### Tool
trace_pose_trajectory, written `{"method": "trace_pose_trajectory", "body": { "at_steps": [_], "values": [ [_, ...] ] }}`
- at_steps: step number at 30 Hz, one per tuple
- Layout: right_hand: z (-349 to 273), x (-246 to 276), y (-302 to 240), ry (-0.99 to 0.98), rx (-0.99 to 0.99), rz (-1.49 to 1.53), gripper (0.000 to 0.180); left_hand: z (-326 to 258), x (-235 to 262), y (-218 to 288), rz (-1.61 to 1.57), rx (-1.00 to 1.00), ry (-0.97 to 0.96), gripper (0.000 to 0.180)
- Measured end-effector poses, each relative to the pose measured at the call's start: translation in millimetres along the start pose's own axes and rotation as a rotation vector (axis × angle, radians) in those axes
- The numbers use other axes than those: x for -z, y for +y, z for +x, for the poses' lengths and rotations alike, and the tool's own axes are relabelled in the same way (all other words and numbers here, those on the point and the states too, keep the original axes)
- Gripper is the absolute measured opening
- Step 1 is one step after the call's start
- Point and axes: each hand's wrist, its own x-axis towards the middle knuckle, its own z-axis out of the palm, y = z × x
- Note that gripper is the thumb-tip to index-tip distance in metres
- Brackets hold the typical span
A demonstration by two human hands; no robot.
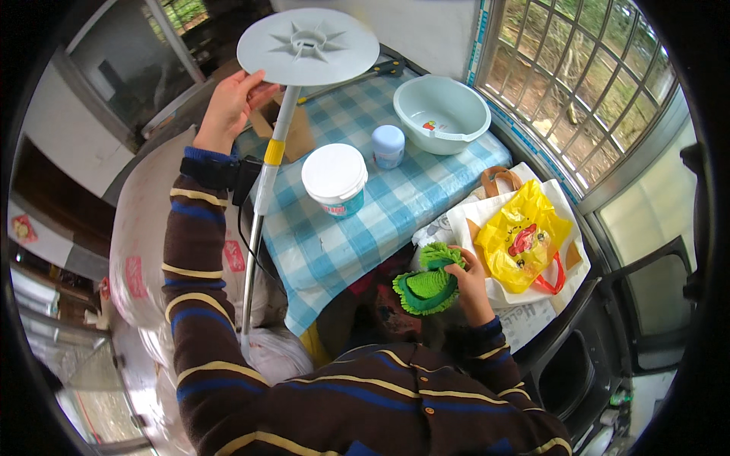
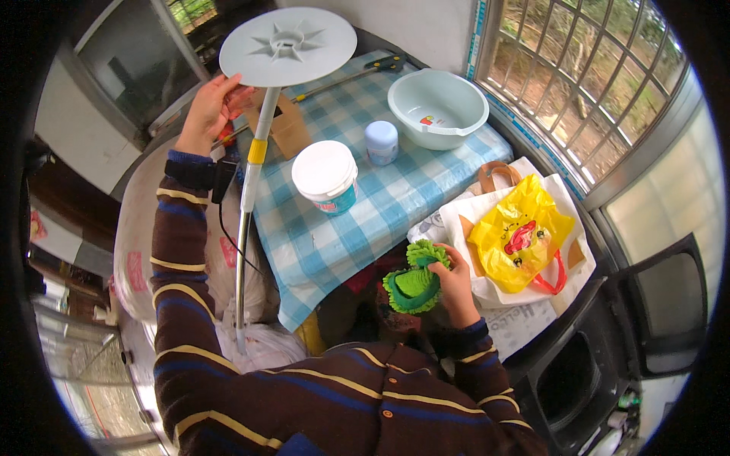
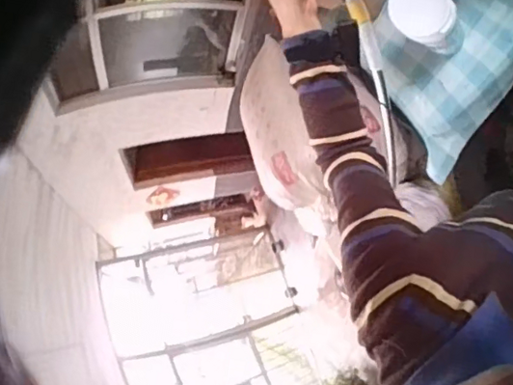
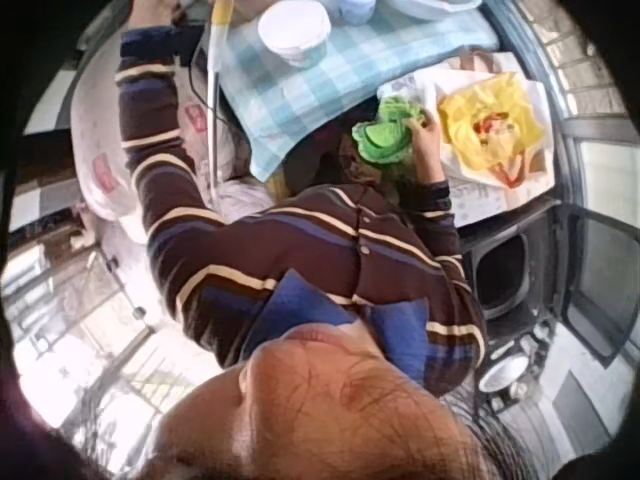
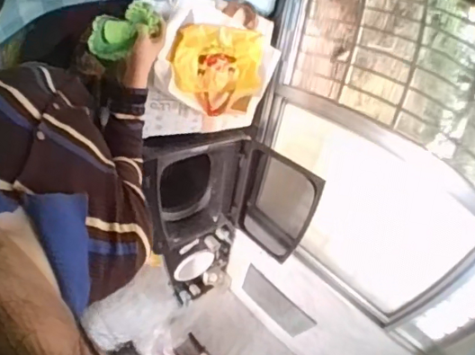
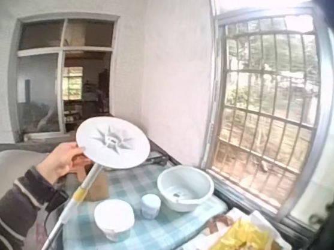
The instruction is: The person attaches a green microfiber mop head to a white plastic base, then walks to a round dining table and wipes its surface with a small cloth. They move several items on the table, including a plastic bag and bowls, and finally open a red plastic bag to remove a stalk of sugarcane, which they break in half.
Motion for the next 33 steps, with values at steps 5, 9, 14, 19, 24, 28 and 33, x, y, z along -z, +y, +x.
{"method": "trace_pose_trajectory", "body": {
  "at_steps": [5, 9, 14, 19, 24, 28, 33],
  "values": [
    [-20.1, 35.9, -3.6, -0.105, 0.013, 0.074, 0.047, -83.7, -59.0, 80.6, 0.106, -0.197, 0.1, 0.029],
    [-34.0, 50.3, -3.5, -0.223, -0.013, 0.234, 0.046, -133.4, -87.3, 128.4, 0.161, -0.237, 0.111, 0.029],
    [-37.8, 53.1, -6.3, -0.285, -0.018, 0.237, 0.043, -191.2, -86.9, 170.5, 0.103, -0.317, 0.104, 0.027],
    [-38.0, 43.1, -8.8, -0.306, -0.038, 0.232, 0.046, -239.6, -61.0, 172.3, -0.076, -0.296, 0.108, 0.018],
    [-43.5, 29.4, -11.7, -0.314, 0.007, 0.177, 0.048, -295.3, -34.5, 121.0, -0.329, -0.223, 0.083, 0.015],
    [-50.6, 17.7, -19.9, -0.308, 0.024, 0.054, 0.05, -343.8, -30.0, 66.3, -0.366, -0.181, 0.117, 0.019],
    [-62.1, -1.9, -28.6, -0.304, 0.131, -0.063, 0.048, -408.8, -28.6, -10.9, -0.323, -0.039, 0.189, 0.029]
  ]
}}
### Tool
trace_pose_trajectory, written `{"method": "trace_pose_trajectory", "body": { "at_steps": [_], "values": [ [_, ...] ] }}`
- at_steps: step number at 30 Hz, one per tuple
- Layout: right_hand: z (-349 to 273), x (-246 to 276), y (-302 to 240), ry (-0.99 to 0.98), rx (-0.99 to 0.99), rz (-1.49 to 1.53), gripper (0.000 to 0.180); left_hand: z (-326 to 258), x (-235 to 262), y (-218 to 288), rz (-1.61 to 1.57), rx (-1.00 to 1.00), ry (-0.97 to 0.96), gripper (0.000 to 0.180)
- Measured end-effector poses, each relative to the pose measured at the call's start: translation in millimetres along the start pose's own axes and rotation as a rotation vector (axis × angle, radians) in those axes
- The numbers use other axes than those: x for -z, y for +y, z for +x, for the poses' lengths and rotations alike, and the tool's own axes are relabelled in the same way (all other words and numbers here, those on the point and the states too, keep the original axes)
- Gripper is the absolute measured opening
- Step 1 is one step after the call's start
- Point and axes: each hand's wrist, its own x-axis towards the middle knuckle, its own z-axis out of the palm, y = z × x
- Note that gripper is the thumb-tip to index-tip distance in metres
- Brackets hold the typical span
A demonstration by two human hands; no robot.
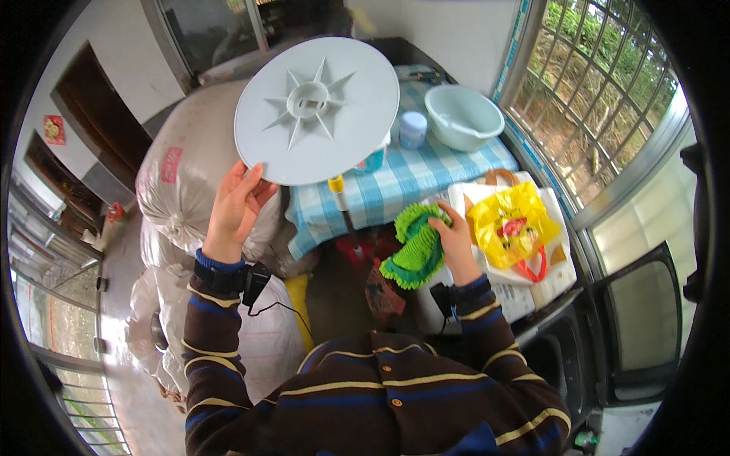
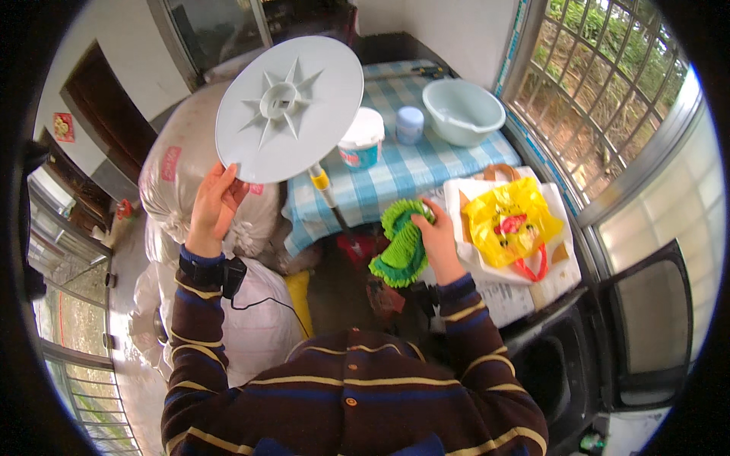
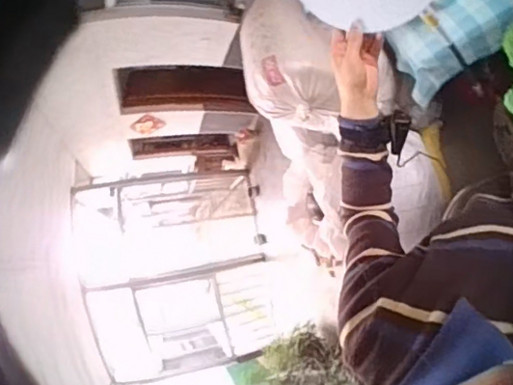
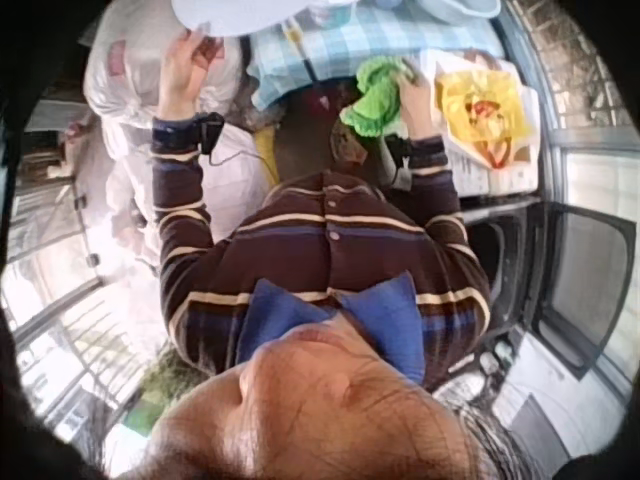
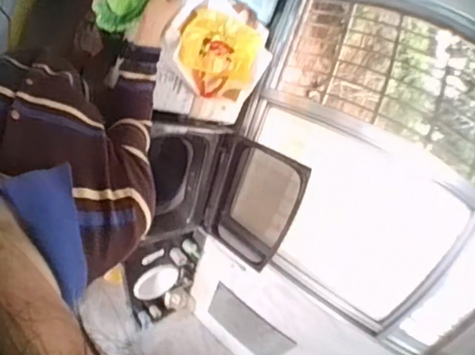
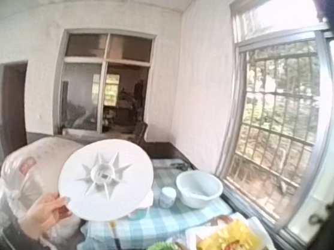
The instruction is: The person attaches a green microfiber mop head to a white plastic base, then walks to a round dining table and wipes its surface with a small cloth. They move several items on the table, including a plastic bag and bowls, and finally open a red plastic bag to remove a stalk of sugarcane, which they break in half.
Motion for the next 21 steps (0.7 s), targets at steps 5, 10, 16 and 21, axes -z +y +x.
{"method": "trace_pose_trajectory", "body": {
  "at_steps": [5, 10, 16, 21],
  "values": [
    [-7.5, -17.3, -10.4, 0.006, 0.05, -0.129, 0.047, -58.4, 42.6, -64.7, 0.038, 0.161, 0.051, 0.033],
    [-19.1, -37.8, -9.4, 0.034, 0.143, -0.345, 0.043, -115.7, 83.9, -115.9, 0.101, 0.335, 0.029, 0.029],
    [-23.0, -56.8, -12.7, 0.019, 0.196, -0.632, 0.034, -166.1, 123.1, -159.4, 0.113, 0.466, -0.007, 0.033],
    [-16.5, -77.7, -21.4, -0.003, 0.36, -0.984, 0.038, -198.2, 133.3, -186.9, 0.088, 0.509, -0.033, 0.034]
  ]
}}
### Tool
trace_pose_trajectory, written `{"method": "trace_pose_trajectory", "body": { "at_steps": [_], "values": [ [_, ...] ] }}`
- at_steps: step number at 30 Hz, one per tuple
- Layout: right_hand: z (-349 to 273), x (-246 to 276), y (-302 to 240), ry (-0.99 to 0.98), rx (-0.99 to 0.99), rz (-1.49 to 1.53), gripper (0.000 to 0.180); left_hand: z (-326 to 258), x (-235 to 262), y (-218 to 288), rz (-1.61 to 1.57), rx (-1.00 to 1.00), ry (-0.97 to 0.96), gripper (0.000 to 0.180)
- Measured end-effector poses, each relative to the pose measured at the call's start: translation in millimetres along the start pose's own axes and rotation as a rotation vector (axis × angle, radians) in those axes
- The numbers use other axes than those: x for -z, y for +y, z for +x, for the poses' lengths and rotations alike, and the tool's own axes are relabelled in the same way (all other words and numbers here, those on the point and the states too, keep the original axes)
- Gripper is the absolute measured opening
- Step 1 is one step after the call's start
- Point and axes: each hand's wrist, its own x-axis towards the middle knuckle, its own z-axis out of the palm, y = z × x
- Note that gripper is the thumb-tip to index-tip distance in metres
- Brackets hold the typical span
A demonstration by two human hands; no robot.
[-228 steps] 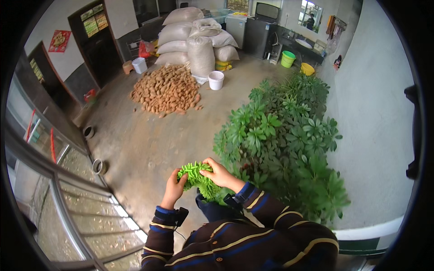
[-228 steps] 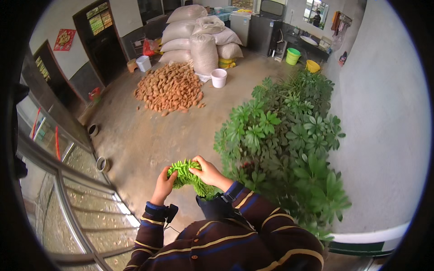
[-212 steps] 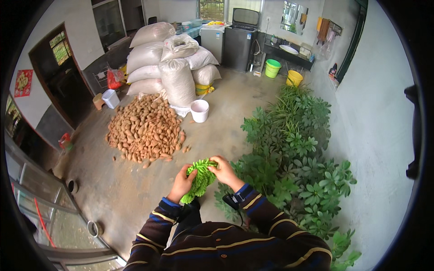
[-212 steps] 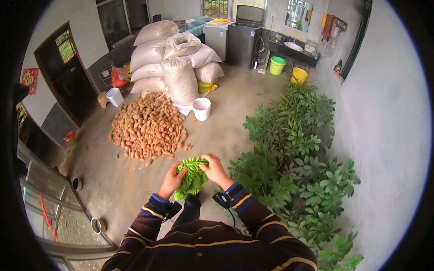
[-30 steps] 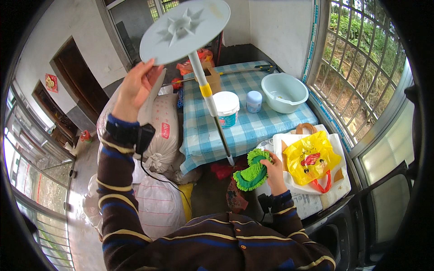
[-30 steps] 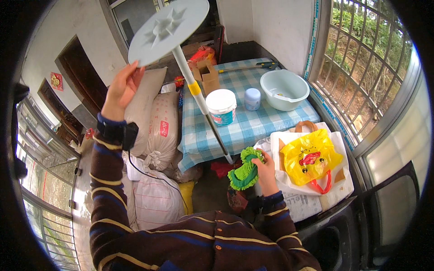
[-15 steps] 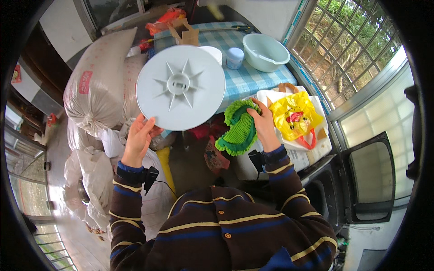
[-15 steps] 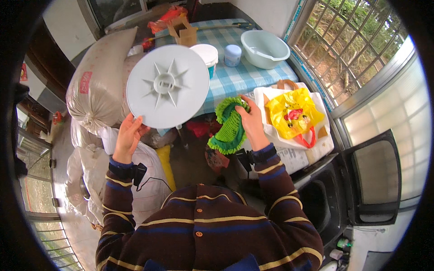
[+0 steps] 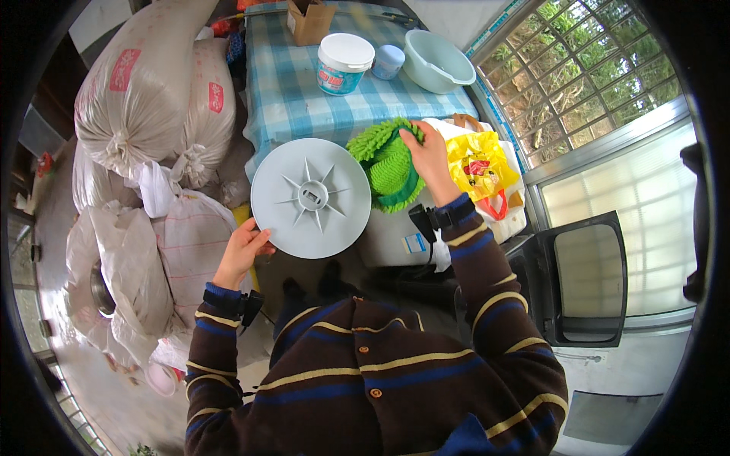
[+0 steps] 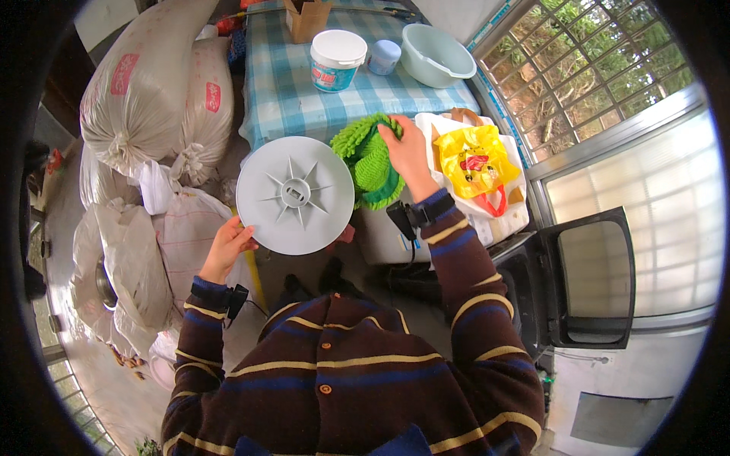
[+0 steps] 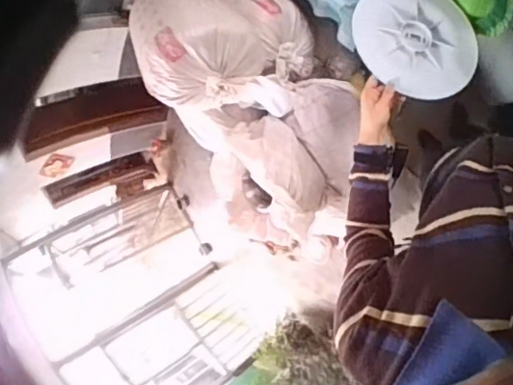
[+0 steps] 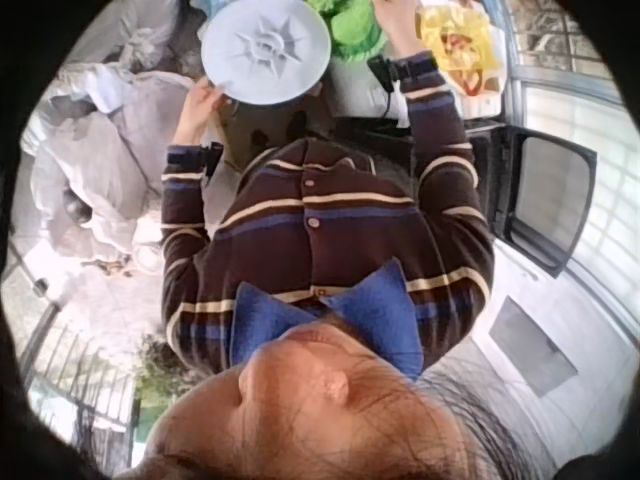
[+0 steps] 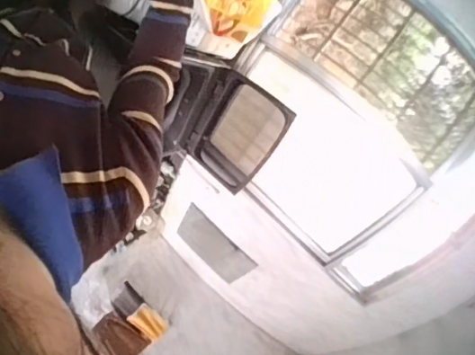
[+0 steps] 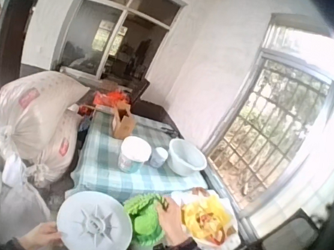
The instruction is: The person attaches a green microfiber mop head to a white plastic base, then walks to a round dining table and wipes its surface with a small cloth. They move several items on the table, including a plastic bag and bowls, and finally open a red plastic bag to remove a stalk of sugarcane, which they break in half.
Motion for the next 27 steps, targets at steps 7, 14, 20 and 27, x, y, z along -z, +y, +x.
{"method": "trace_pose_trajectory", "body": {
  "at_steps": [7, 14, 20, 27],
  "values": [
    [3.9, -24.2, -4.7, -0.122, 0.073, -0.293, 0.043, -11.9, 1.6, -26.7, -0.045, 0.043, -0.045, 0.03],
    [-3.7, -41.9, 10.7, -0.143, -0.03, -0.355, 0.054, -9.2, -6.0, -32.1, -0.027, 0.053, -0.094, 0.031],
    [-3.3, -36.7, 12.9, -0.271, -0.097, -0.315, 0.059, -7.9, -14.7, -31.0, -0.037, 0.063, -0.102, 0.032],
    [5.1, -60.1, 29.4, -0.39, -0.054, -0.492, 0.053, -3.2, -26.5, -33.1, 0.012, 0.06, -0.164, 0.032]
  ]
}}
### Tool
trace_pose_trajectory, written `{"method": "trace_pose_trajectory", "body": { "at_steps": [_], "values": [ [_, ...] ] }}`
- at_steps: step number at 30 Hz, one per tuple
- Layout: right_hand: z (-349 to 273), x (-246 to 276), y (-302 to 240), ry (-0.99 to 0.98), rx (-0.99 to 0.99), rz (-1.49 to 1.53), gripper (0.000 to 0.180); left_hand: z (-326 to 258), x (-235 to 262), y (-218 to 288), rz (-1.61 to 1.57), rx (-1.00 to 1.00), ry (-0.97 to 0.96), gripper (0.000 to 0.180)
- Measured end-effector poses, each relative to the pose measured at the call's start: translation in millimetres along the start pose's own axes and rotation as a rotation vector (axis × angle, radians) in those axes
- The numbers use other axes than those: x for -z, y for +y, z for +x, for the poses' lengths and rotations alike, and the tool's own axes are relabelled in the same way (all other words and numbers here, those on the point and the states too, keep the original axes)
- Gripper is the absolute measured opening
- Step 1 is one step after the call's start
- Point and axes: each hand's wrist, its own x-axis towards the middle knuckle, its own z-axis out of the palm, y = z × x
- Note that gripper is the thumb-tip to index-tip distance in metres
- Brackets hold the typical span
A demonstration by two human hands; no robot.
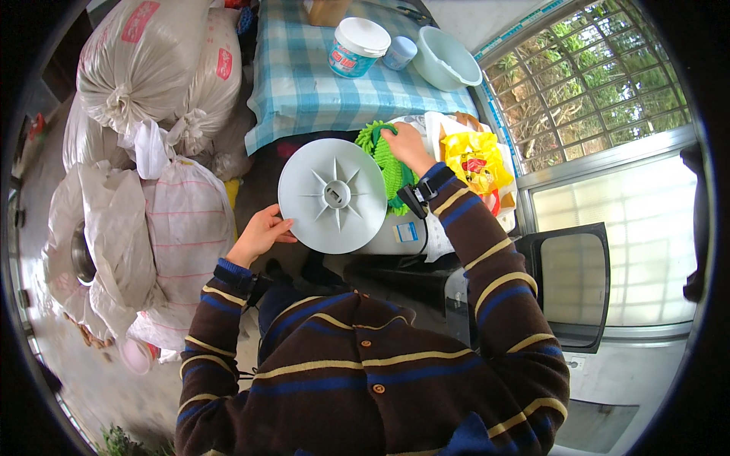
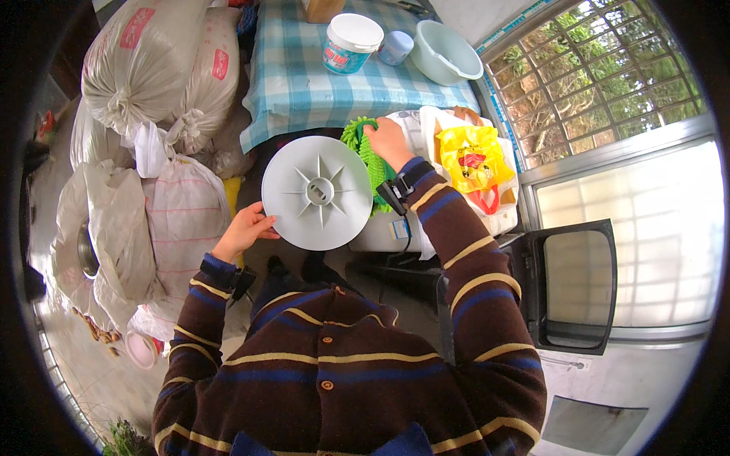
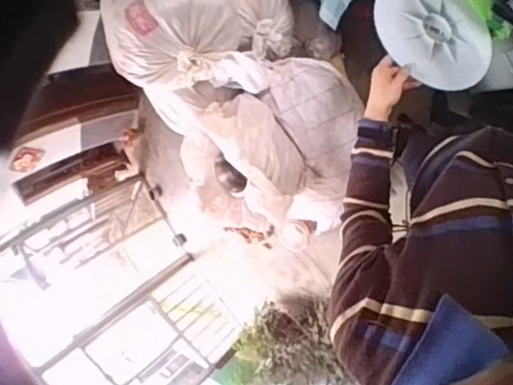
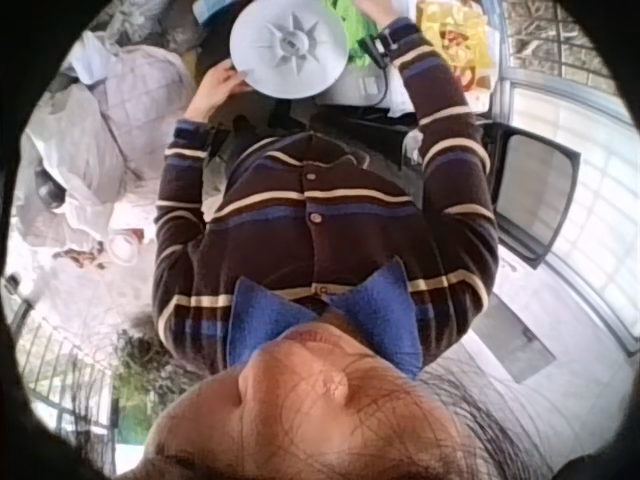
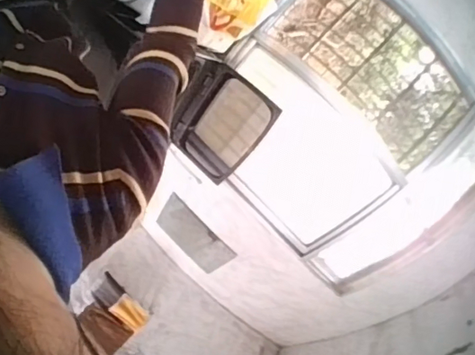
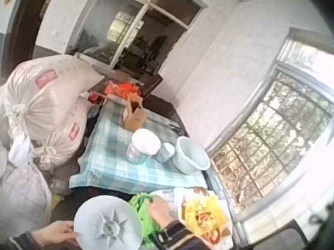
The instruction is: The person attaches a green microfiber mop head to a white plastic base, then walks to a round dining table and wipes its surface with a small cloth. They move several items on the table, including a plastic bag and bowls, and finally open a red plastic bag to remove a stalk of sugarcane, which they break in half.
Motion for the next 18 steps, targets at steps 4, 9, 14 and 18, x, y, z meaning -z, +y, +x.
{"method": "trace_pose_trajectory", "body": {
  "at_steps": [4, 9, 14, 18],
  "values": [
    [1.0, -18.6, -4.2, 0.107, 0.075, 0.014, 0.041, 1.2, -2.8, 0.4, -0.01, -0.018, -0.023, 0.029],
    [-7.8, -39.3, -30.2, 0.052, 0.12, -0.053, 0.038, 3.8, -5.9, -0.7, -0.011, -0.013, -0.03, 0.027],
    [-20.4, -49.2, -58.4, -0.001, 0.169, -0.128, 0.034, 8.5, -6.6, -3.0, -0.002, 0.014, -0.009, 0.03],
    [-22.8, -48.4, -72.2, 0.026, 0.206, -0.106, 0.031, 11.6, -4.0, -1.6, 0.014, 0.029, 0.011, 0.028]
  ]
}}
